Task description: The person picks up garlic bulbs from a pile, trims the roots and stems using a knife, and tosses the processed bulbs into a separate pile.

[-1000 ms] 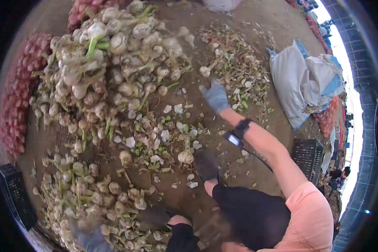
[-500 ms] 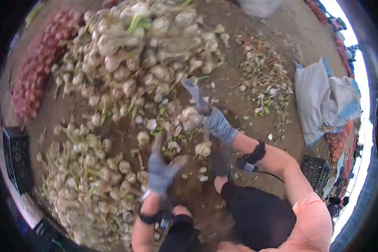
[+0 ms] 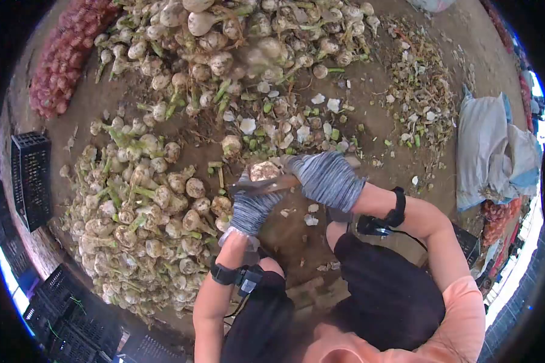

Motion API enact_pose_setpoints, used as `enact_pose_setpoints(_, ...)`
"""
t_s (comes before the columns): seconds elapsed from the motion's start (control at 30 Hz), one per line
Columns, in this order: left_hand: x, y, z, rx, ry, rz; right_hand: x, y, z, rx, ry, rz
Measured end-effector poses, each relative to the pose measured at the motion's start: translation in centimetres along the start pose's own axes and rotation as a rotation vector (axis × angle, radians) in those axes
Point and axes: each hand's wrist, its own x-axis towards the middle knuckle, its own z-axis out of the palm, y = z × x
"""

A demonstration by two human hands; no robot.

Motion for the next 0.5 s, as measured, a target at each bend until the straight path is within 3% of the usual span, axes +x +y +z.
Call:
enact_pose_setpoints(0.07,-0.7,-0.1,0.7,0.110,0.000,0.092,0.3,-0.1,0.1,-0.019,0.067,-0.052)
enact_pose_setpoints(0.17,-0.7,0.7,0.1,-0.058,0.113,0.100,0.1,0.5,0.1,-0.097,0.093,-0.102)
enact_pose_setpoints(0.23,0.9,3.0,-3.9,-1.389,0.036,-0.588,-0.3,2.2,-1.4,-0.135,-0.057,-0.064)
enact_pose_setpoints(0.27,0.6,3.2,-4.9,-1.388,0.031,-0.592,-0.9,6.3,-0.1,-0.065,-0.014,0.152)
enact_pose_setpoints(0.3,0.2,3.2,-5.8,-1.194,0.088,-0.488,-1.6,10.2,1.4,0.000,0.031,0.364)
enact_pose_setpoints(0.33,-0.1,3.2,-6.3,-0.999,0.152,-0.386,-2.8,10.6,1.6,-0.006,0.030,0.355)
enact_pose_setpoints(0.4,0.7,2.8,-5.5,-1.138,0.118,-0.505,-4.1,10.5,1.2,-0.111,0.277,0.157)
enact_pose_setpoints(0.43,1.0,2.7,-5.2,-1.273,0.022,-0.612,-3.8,10.4,1.9,-0.033,0.113,0.243)
enact_pose_setpoints(0.47,1.1,3.3,-4.9,-1.289,0.131,-0.523,-2.6,9.8,2.2,0.037,-0.047,0.323)
enact_pose_setpoints(0.5,1.4,3.0,-4.3,-1.298,0.132,-0.515,-1.8,9.3,3.0,0.174,-0.044,0.301)
